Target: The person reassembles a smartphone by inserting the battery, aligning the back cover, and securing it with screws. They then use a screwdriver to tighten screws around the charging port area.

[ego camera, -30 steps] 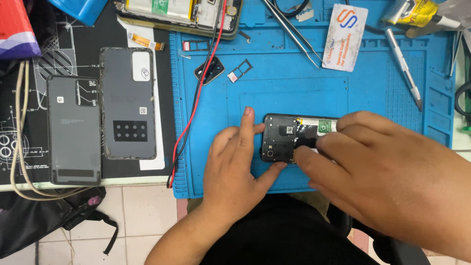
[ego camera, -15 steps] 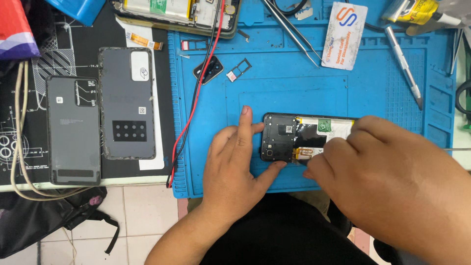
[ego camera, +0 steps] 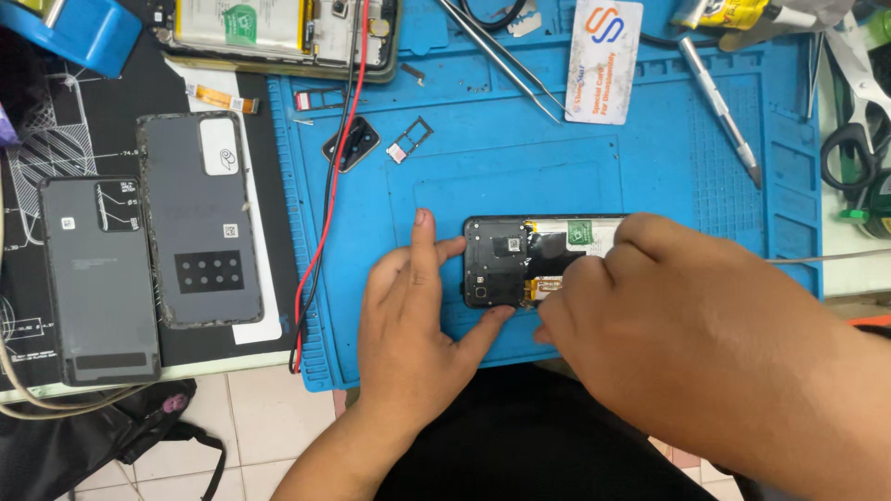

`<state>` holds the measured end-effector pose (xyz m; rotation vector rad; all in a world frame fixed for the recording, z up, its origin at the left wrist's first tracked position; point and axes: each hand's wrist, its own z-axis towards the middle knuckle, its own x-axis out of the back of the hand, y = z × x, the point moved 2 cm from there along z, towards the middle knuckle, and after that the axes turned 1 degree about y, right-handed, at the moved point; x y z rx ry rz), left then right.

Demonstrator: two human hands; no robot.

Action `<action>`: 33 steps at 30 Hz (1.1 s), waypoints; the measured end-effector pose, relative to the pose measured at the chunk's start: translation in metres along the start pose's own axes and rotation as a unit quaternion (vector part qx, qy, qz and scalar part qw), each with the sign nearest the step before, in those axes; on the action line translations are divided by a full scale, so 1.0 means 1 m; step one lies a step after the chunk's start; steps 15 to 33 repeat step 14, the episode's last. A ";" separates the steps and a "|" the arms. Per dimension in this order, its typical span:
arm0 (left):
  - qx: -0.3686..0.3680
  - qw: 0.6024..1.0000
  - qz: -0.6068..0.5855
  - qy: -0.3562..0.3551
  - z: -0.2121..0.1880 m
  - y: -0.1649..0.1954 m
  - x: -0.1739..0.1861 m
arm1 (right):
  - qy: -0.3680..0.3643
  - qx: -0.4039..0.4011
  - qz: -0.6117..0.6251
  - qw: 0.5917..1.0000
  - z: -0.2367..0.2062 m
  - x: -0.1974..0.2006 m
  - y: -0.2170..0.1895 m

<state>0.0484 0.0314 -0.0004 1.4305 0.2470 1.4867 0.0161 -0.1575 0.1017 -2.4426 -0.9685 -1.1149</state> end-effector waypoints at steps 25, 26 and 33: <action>-0.022 0.999 -0.033 -0.007 0.001 0.005 0.012 | 0.315 -0.076 0.181 0.928 -0.017 0.007 0.018; -0.022 0.999 -0.033 -0.007 0.001 0.005 0.012 | 0.315 -0.076 0.181 0.928 -0.017 0.007 0.018; -0.022 0.999 -0.033 -0.007 0.001 0.005 0.012 | 0.315 -0.076 0.181 0.928 -0.017 0.007 0.018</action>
